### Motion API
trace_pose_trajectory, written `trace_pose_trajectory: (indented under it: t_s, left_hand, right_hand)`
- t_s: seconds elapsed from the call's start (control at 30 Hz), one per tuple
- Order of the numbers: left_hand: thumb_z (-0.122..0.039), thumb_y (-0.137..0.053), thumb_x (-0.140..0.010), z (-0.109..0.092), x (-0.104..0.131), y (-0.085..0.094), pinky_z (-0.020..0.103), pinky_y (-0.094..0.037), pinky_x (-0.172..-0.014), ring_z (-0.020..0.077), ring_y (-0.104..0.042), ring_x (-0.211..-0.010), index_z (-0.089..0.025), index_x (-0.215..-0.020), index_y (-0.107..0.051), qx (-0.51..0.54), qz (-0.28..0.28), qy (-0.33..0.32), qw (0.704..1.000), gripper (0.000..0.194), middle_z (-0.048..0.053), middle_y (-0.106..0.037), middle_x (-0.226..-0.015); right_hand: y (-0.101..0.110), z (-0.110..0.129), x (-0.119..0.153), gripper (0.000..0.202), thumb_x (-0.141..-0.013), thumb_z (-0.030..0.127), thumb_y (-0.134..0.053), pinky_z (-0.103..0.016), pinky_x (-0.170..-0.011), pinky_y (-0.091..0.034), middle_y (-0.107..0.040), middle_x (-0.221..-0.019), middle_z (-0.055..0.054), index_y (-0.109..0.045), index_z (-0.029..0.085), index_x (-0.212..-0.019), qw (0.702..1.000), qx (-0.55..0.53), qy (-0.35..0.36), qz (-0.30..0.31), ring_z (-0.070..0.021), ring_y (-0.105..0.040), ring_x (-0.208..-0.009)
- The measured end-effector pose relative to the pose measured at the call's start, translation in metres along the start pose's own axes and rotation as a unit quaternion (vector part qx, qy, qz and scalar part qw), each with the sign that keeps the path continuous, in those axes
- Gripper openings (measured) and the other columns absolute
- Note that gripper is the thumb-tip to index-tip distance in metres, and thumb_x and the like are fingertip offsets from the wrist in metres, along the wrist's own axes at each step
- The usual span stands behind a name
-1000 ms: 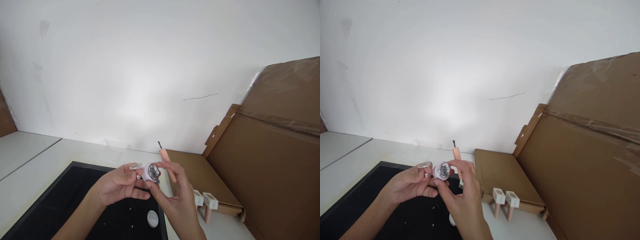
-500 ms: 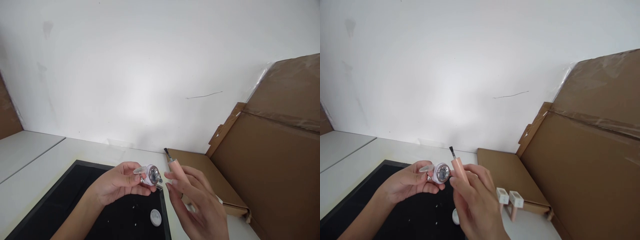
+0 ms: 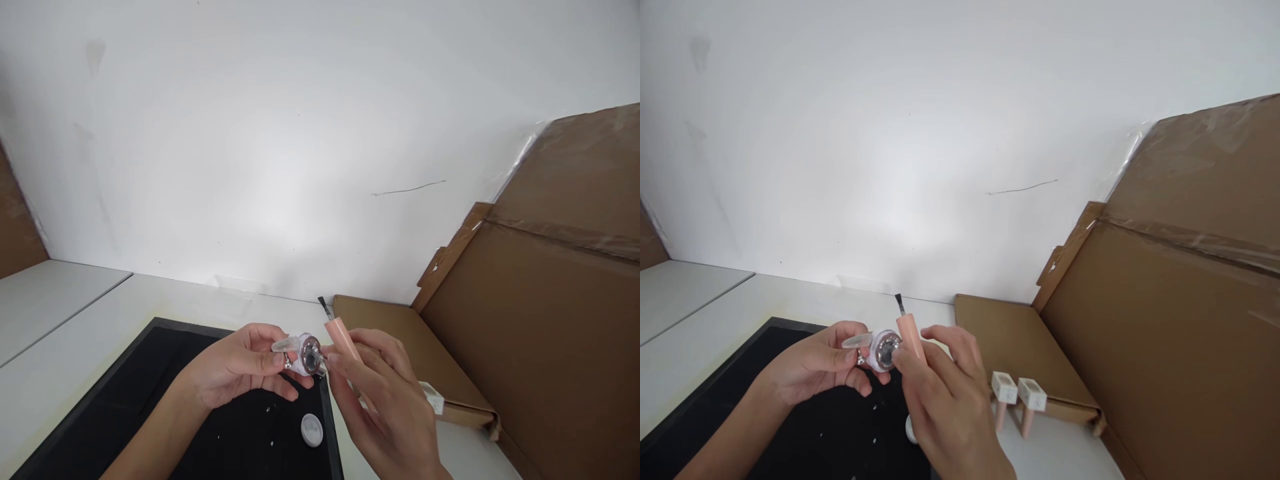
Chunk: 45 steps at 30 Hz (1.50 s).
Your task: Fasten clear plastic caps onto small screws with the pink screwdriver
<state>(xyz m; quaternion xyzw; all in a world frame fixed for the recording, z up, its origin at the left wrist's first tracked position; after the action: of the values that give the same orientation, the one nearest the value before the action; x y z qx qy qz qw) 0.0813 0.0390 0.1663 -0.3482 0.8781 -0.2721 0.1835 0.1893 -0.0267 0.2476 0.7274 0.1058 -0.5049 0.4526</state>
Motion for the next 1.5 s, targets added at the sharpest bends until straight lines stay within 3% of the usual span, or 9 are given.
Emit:
trace_pose_trajectory:
  t_s: [0.27,0.6,0.8,0.93,1.1,1.3,1.37,1.5]
  left_hand:
    - [-0.025,-0.081,-0.069,-0.002,0.001,-0.003,0.022,-0.056,-0.068,0.0168,-0.072,-0.080,-0.017,-0.072,-0.075,-0.008,0.003,-0.003,1.000,0.011,0.005,-0.075,-0.081]
    - [-0.024,-0.083,-0.066,-0.003,0.000,-0.001,0.024,-0.056,-0.067,0.0169,-0.071,-0.077,-0.016,-0.069,-0.075,-0.034,0.002,-0.009,0.999,0.012,0.005,-0.073,-0.077]
    - [-0.022,-0.084,-0.065,0.001,-0.002,-0.001,0.025,-0.058,-0.066,0.0179,-0.072,-0.075,-0.016,-0.071,-0.075,-0.023,0.033,-0.005,0.999,0.012,0.004,-0.073,-0.076]
    - [-0.021,-0.083,-0.066,0.006,-0.002,0.000,0.025,-0.058,-0.066,0.0185,-0.073,-0.074,-0.015,-0.072,-0.074,0.008,0.051,0.010,0.999,0.012,0.005,-0.074,-0.074]
    - [-0.024,-0.080,-0.070,0.010,-0.004,-0.002,0.022,-0.057,-0.065,0.0182,-0.073,-0.073,-0.013,-0.076,-0.072,0.057,0.084,0.023,0.995,0.015,0.009,-0.075,-0.080]
    - [-0.024,-0.074,-0.077,0.012,-0.005,-0.006,0.020,-0.057,-0.067,0.0163,-0.073,-0.076,-0.013,-0.082,-0.071,0.081,0.106,0.020,0.991,0.012,0.010,-0.074,-0.086]
    - [-0.025,-0.073,-0.078,0.011,-0.004,-0.009,0.019,-0.056,-0.067,0.0153,-0.072,-0.076,-0.014,-0.084,-0.072,0.093,0.108,0.024,0.989,0.013,0.010,-0.074,-0.089]
    - [-0.028,-0.070,-0.081,0.007,0.001,-0.014,0.016,-0.054,-0.069,0.0115,-0.071,-0.077,-0.015,-0.087,-0.072,0.108,0.095,0.022,0.989,0.014,0.011,-0.073,-0.094]
  right_hand:
    - [0.007,-0.002,0.002,0.037,-0.080,-0.001,-0.054,-0.034,-0.069,-0.046,-0.062,-0.066,0.001,-0.055,0.025,-0.106,0.998,-0.017,-0.040,-0.039,-0.0188,-0.054,-0.073]
    - [0.010,-0.012,0.003,0.031,-0.080,0.002,-0.058,-0.034,-0.063,-0.048,-0.062,-0.069,-0.001,-0.057,0.027,-0.099,0.988,-0.070,-0.117,-0.074,-0.0200,-0.055,-0.074]
    - [-0.003,-0.033,0.010,0.023,-0.080,0.009,-0.059,-0.034,-0.075,-0.052,-0.066,-0.075,-0.001,-0.057,0.029,-0.091,0.940,-0.220,-0.254,-0.061,-0.0248,-0.065,-0.102]
    - [-0.020,-0.048,0.021,0.016,-0.079,0.017,-0.060,-0.040,-0.093,-0.047,-0.067,-0.067,0.003,-0.056,0.029,-0.089,0.878,-0.303,-0.366,-0.058,-0.0258,-0.059,-0.118]
    - [-0.036,-0.055,0.027,0.016,-0.074,0.020,-0.065,-0.042,-0.095,-0.047,-0.065,-0.058,0.003,-0.057,0.027,-0.086,0.831,-0.390,-0.393,-0.056,-0.0251,-0.064,-0.108]
    - [-0.029,-0.054,0.026,0.016,-0.072,0.024,-0.070,-0.041,-0.091,-0.049,-0.063,-0.052,0.004,-0.058,0.026,-0.083,0.793,-0.416,-0.438,-0.076,-0.0235,-0.069,-0.091]
    - [-0.029,-0.053,0.025,0.016,-0.072,0.026,-0.072,-0.038,-0.085,-0.051,-0.068,-0.059,0.002,-0.059,0.026,-0.082,0.789,-0.417,-0.449,-0.050,-0.0220,-0.069,-0.084]
    - [-0.023,-0.063,0.027,0.020,-0.076,0.034,-0.072,-0.030,-0.072,-0.054,-0.075,-0.092,-0.005,-0.065,0.025,-0.092,0.795,-0.398,-0.457,-0.030,-0.0198,-0.069,-0.085]
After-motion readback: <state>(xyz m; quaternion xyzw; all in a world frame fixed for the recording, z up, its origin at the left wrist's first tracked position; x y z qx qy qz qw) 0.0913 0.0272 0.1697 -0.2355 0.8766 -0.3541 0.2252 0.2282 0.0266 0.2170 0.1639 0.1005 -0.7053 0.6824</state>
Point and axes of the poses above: each hand's wrist, its own x-axis away from the middle knuckle, its own y-axis out of the back of the hand, z = x × y, the point moved 8 cm from there along -x, towards the middle knuckle
